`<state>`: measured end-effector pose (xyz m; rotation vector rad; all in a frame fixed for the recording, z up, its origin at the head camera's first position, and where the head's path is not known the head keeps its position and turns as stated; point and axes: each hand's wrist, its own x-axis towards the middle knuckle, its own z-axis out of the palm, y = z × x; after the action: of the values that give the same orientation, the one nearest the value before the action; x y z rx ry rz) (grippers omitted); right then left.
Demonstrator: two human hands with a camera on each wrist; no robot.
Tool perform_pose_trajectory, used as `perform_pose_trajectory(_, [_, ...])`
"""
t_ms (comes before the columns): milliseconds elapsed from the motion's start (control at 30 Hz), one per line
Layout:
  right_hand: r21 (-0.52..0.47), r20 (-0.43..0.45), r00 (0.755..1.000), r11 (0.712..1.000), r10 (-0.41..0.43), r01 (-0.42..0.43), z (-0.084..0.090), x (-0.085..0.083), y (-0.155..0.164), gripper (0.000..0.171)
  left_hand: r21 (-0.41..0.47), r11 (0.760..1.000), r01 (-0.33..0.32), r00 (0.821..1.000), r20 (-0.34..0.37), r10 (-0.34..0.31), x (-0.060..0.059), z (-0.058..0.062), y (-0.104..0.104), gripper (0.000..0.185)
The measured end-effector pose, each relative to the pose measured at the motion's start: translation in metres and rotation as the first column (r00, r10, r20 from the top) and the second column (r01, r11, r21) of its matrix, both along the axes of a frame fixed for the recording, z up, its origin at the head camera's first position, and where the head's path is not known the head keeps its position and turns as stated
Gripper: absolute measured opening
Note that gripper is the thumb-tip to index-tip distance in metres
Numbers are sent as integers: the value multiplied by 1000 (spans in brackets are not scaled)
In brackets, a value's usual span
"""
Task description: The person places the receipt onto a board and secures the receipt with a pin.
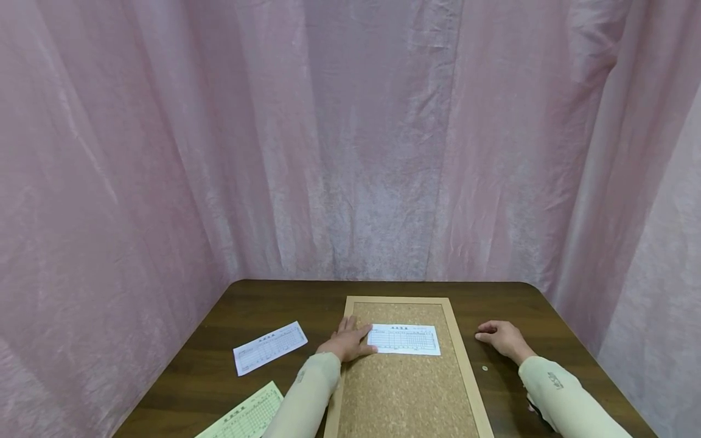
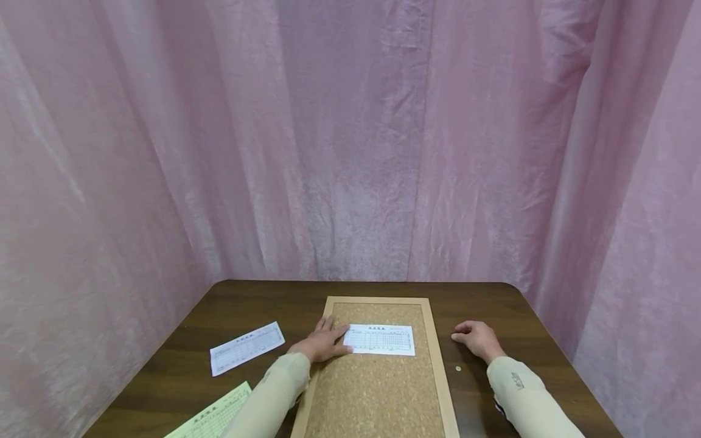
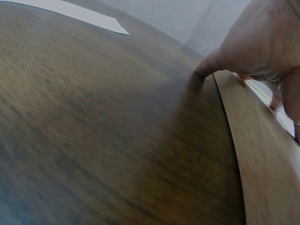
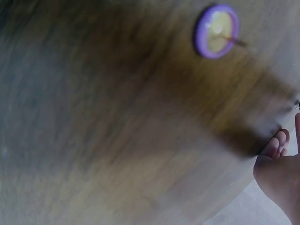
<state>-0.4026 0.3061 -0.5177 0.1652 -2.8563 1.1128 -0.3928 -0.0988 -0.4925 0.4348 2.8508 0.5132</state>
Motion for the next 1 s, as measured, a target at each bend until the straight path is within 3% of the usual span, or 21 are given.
perform_pose_trajectory(1000, [45,-1,998,997,-57,57,1,-4,-7,23,-36,999,0,1000,-10,-1,-2,-3,1,70])
